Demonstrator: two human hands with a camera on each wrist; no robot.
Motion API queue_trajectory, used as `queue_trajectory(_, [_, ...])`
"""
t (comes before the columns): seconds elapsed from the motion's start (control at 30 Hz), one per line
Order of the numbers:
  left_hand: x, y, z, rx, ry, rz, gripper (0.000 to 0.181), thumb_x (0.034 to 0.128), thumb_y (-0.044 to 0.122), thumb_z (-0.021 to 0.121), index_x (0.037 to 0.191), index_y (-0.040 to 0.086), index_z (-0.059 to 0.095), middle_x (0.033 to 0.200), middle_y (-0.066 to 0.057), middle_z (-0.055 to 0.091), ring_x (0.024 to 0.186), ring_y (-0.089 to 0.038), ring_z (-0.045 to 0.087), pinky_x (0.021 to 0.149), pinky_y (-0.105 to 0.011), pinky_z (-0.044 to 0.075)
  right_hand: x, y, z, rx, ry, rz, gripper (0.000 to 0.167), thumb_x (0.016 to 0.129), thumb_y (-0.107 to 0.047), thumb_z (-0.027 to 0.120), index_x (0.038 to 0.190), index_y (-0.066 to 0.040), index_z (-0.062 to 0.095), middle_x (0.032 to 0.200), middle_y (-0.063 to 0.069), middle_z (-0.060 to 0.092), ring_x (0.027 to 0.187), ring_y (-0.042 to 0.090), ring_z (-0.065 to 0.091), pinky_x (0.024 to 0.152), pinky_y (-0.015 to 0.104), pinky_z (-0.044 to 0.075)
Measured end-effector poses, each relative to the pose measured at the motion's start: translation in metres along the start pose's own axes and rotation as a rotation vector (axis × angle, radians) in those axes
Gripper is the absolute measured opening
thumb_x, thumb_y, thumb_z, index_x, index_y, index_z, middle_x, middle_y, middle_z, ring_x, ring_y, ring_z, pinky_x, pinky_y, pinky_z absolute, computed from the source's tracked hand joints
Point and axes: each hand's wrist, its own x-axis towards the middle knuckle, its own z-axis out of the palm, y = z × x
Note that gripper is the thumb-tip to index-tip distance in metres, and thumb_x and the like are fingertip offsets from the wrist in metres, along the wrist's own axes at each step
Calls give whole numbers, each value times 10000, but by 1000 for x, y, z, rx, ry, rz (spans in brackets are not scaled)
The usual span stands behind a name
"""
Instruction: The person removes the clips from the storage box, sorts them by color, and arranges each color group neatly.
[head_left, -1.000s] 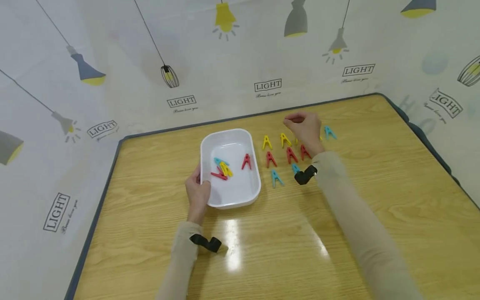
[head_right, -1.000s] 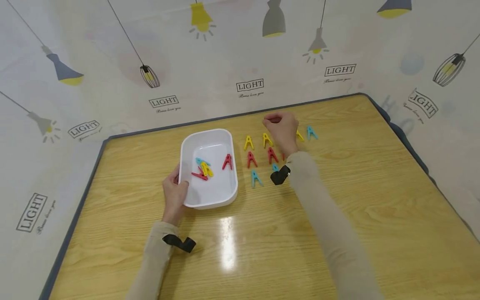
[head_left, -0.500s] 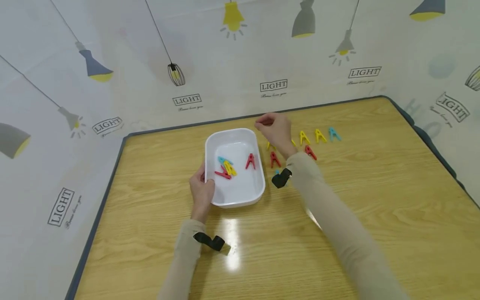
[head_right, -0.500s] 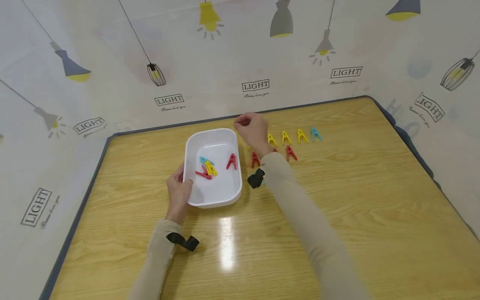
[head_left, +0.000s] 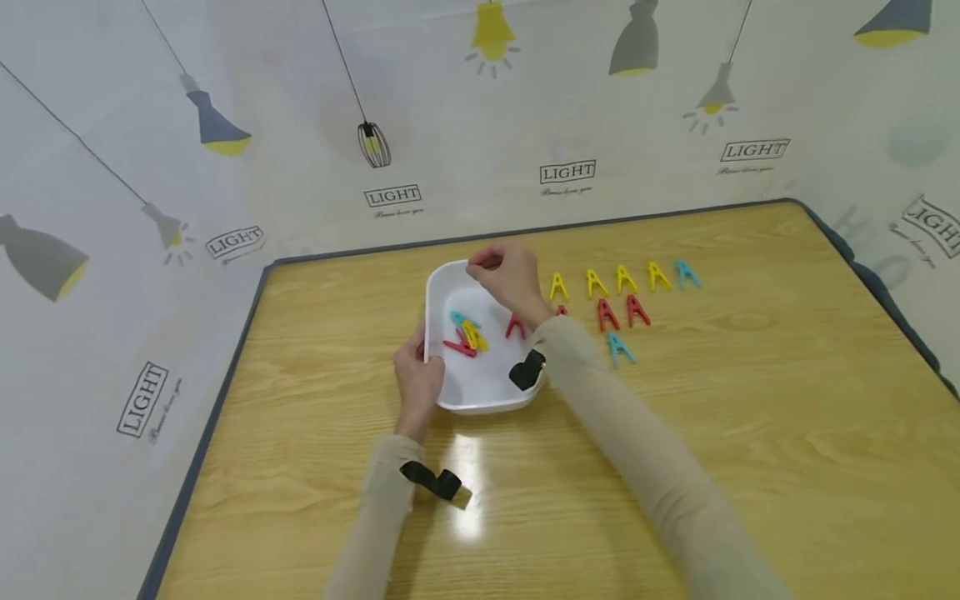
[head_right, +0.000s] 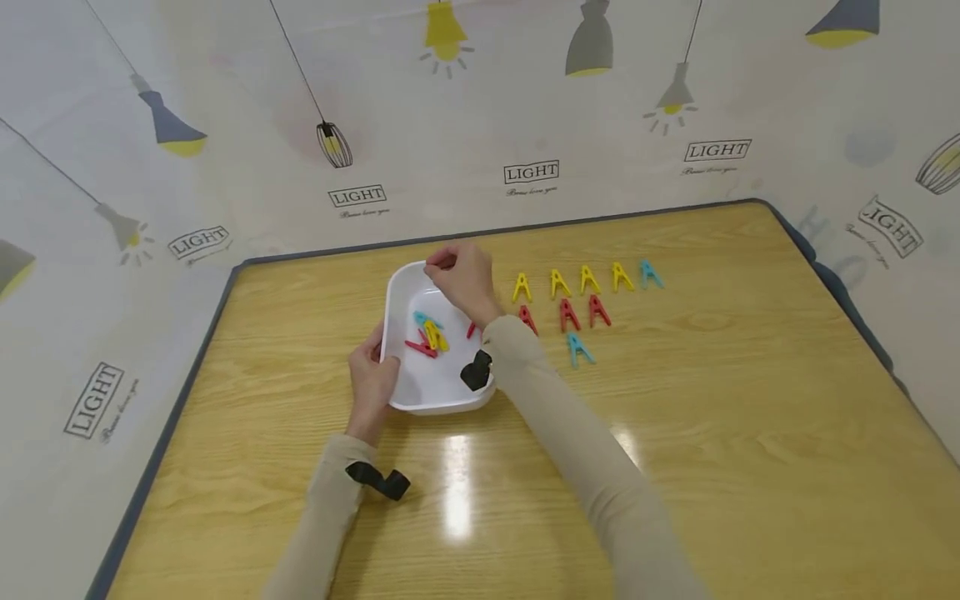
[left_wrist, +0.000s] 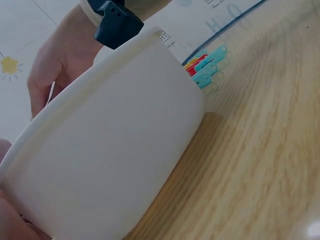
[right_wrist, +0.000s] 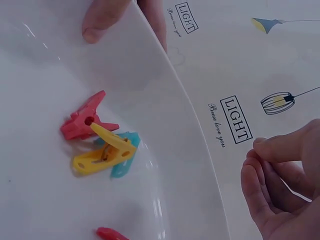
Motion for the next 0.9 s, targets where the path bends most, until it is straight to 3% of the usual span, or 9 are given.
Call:
queue_trajectory(0.23, [-1, -2, 2, -4, -18, 37, 692, 749, -181, 409, 1409, -35, 554, 1337, -261, 627, 1170, -359, 648, 984, -468, 556, -5, 9, 8, -2, -110, 17, 98, 906, -139, 748, 978, -73, 747, 975, 96, 749, 884, 213, 670, 812, 308, 581])
queue_trajectory(0.37, [-1, 0, 2, 10, -6, 30, 686, 754, -179, 417, 1409, -31, 556, 1355, -250, 620, 1177, -342, 646, 992, -459, 554, -7, 13, 8, -53, -268, 33, 102, 892, -120, 761, 972, -57, 747, 978, 108, 739, 888, 205, 638, 787, 271, 538])
queue_trajectory(0.5, [-1, 0, 1, 6, 5, 36, 700, 736, -184, 405, 1404, -41, 557, 1338, -257, 627, 1166, -341, 650, 974, -449, 564, -7, 14, 4, -99, -438, 113, 82, 879, -111, 763, 944, -66, 741, 968, 81, 718, 857, 200, 580, 722, 257, 483])
queue_trajectory(0.67, [-1, -2, -1, 3, 4, 37, 715, 724, -180, 396, 1409, -42, 551, 1336, -261, 626, 1176, -353, 646, 970, -446, 566, -6, 16, 5, -241, -582, 180, 87, 835, -141, 778, 876, -97, 716, 812, 13, 642, 718, 168, 523, 583, 263, 421])
queue_trajectory(0.9, [-2, -3, -2, -7, -2, 37, 718, 721, -176, 391, 1412, -50, 544, 1349, -260, 618, 1190, -336, 639, 990, -452, 553, -10, 18, 8, -426, -662, 158, 266, 752, -264, 874, 811, -104, 670, 734, -16, 597, 721, 143, 534, 623, 232, 407])
